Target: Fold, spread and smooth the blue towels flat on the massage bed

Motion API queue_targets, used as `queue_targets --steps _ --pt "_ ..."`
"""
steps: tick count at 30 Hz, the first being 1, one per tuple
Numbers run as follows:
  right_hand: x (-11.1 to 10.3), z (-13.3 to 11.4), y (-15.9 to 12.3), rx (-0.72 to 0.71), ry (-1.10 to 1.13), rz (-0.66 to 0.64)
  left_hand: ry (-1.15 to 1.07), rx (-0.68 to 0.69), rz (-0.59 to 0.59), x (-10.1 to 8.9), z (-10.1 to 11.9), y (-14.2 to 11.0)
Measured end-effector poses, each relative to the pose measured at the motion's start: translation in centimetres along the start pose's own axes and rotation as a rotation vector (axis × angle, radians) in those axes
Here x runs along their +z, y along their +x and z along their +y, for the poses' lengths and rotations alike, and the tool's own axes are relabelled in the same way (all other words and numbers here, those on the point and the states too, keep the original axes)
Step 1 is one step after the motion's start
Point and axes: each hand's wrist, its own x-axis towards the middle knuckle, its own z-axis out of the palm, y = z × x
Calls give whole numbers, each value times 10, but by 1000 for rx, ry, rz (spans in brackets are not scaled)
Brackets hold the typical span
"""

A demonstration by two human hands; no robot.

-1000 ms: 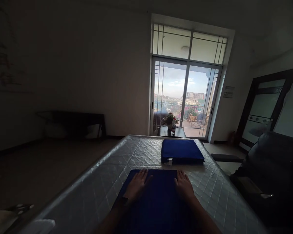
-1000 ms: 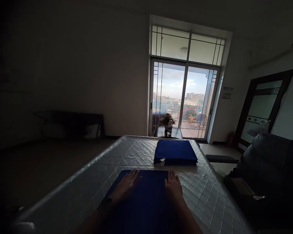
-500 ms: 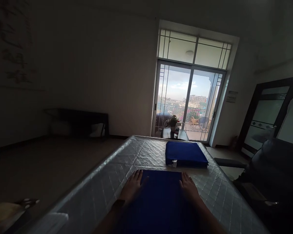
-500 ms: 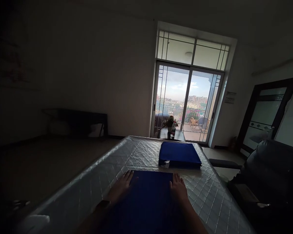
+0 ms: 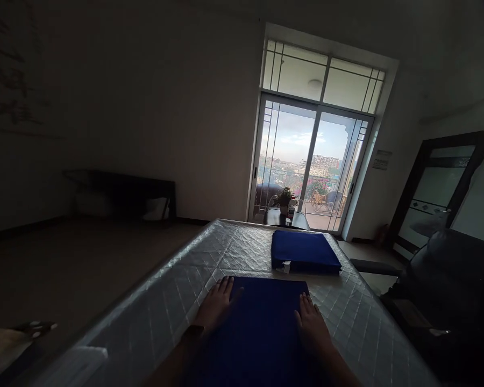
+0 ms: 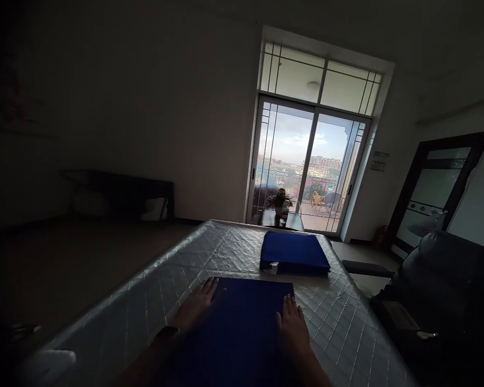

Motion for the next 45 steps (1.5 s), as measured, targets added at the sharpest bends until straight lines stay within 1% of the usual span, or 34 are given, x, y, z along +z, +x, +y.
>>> queue_targets --steps 4,6,8,9,11,14,16,17,18,19,21,24,27,29,30,32,34,36,38,41,43,44,45 --pt "-2 -1 -5 -1 29 -3 -4 -31 1 -1 -4 0" --pt "-3 -2 -6 -2 30 0 23 -23 50 -2 -4 0" --pt "-3 -2 -5 -1 34 3 44 8 125 -2 5 -1" --pt "-3 -2 -5 1 34 6 43 44 155 -2 14 -2" --pt "-1 -1 -5 -1 30 13 13 174 168 3 43 -8" --pt "2 1 -4 -4 20 24 -67 397 81 15 102 -25" --pt "3 2 -4 -13 7 25 -102 462 14 22 134 -36" --pt "4 2 -3 -18 1 25 -113 470 -2 24 144 -40" --pt "4 3 -3 -21 -5 26 -121 469 -12 25 148 -43" --pt "4 3 -3 -24 -10 28 -124 458 -14 24 147 -45" --pt "4 3 -3 -23 -13 35 -121 403 -16 19 130 -47" --pt "3 3 -4 -21 -10 37 -92 276 -33 9 82 -50" --pt "3 3 -5 -20 -6 36 -74 162 -37 -2 33 -61" --pt "3 3 -6 -22 1 38 -80 93 -33 -9 10 -70" --pt "2 3 -6 -21 5 39 -90 62 -36 -11 2 -75" --pt "1 2 -7 -19 5 36 -118 17 -48 -14 -4 -81" --pt "-2 0 -8 -15 -22 36 -141 -3 -55 -14 -4 -84" --pt "-8 -4 -11 -23 -69 51 -147 -3 -39 -11 -3 -84" --pt "-15 -7 -17 -53 -116 66 -141 25 -4 -6 -5 -83" --pt "-20 -9 -34 -111 -151 34 -110 62 28 4 -17 -79" --pt "-18 -8 -49 -107 -125 -6 -69 58 31 11 -26 -75" --pt "-16 -6 -57 -92 -101 -25 -42 78 41 13 -27 -73" --pt "-13 -5 -63 -76 -76 -45 -13 132 82 15 -24 -71"
